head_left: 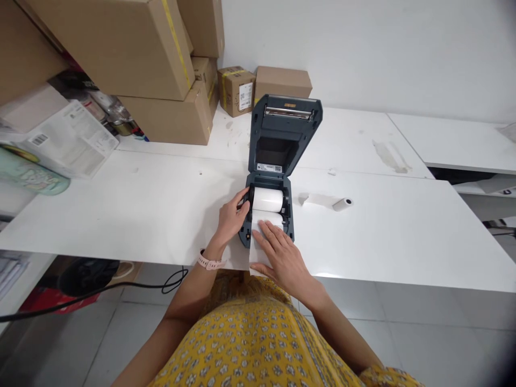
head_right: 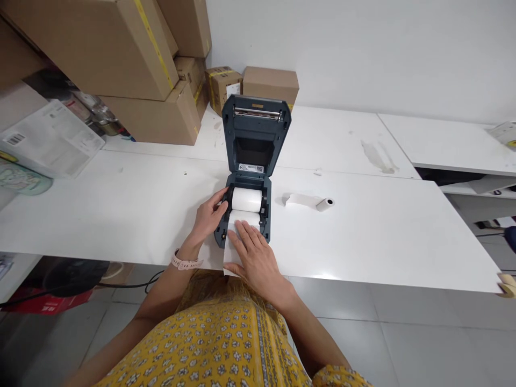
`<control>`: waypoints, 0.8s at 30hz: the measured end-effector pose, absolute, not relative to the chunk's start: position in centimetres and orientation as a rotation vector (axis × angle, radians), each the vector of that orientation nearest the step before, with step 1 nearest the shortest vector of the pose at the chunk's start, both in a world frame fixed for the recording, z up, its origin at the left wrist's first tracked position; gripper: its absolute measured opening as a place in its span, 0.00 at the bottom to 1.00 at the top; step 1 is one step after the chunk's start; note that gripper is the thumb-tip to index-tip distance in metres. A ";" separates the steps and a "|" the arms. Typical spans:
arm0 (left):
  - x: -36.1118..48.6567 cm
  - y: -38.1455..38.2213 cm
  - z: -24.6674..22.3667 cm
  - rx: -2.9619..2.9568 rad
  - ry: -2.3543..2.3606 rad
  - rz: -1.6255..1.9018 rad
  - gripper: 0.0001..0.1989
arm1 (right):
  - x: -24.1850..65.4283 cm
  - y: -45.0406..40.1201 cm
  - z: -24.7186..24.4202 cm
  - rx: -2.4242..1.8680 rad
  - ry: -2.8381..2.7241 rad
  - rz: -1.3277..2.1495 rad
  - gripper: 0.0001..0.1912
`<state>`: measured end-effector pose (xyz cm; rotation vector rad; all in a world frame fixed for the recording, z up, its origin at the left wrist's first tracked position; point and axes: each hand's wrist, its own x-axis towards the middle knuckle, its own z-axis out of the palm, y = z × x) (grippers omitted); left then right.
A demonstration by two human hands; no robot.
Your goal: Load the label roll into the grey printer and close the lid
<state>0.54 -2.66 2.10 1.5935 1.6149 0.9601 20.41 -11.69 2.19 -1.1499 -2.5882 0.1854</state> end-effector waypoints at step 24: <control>1.2 -9.0 1.8 1.296 1.277 0.987 0.43 | 26.2 7.4 10.7 -1.066 -1.492 0.598 0.36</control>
